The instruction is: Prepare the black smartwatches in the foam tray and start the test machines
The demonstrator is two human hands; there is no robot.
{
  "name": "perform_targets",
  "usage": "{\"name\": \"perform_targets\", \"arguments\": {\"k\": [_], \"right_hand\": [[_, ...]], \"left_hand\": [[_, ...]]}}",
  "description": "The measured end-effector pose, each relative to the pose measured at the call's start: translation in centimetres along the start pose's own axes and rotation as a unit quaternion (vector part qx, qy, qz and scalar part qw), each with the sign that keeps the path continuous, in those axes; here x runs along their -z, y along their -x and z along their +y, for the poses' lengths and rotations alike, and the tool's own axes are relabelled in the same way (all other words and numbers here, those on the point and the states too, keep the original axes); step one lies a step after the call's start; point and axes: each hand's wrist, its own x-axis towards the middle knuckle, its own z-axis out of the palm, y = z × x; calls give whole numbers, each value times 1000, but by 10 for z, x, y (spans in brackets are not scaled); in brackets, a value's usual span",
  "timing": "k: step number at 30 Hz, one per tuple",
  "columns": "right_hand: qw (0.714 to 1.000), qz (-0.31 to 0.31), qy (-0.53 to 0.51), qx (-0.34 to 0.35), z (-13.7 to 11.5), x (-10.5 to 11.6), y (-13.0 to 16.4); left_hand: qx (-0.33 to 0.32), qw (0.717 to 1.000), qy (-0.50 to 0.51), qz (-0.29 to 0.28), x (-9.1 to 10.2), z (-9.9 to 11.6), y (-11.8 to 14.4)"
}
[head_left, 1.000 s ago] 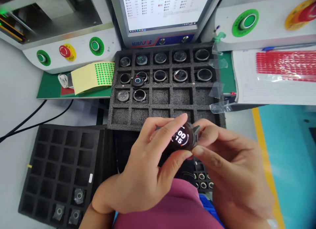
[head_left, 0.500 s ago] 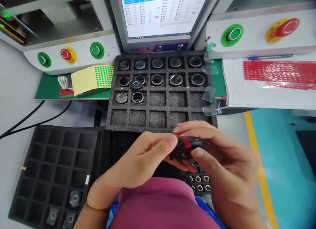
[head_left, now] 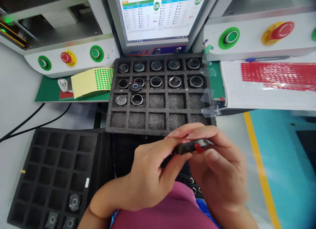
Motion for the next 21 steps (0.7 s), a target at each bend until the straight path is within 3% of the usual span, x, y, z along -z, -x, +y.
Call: {"name": "perform_targets", "arguments": {"k": [11,15,21], "right_hand": [[1000,7,-18,19,0,-14,10],[999,-1,-35,37,3,-15,9],[993,-38,-95,-51,-2,-11,5]], "left_hand": [[-106,990,-96,19,3,0,5],[-114,987,-110,28,4,1,5],[-94,984,-137,62,3,1,6]]}}
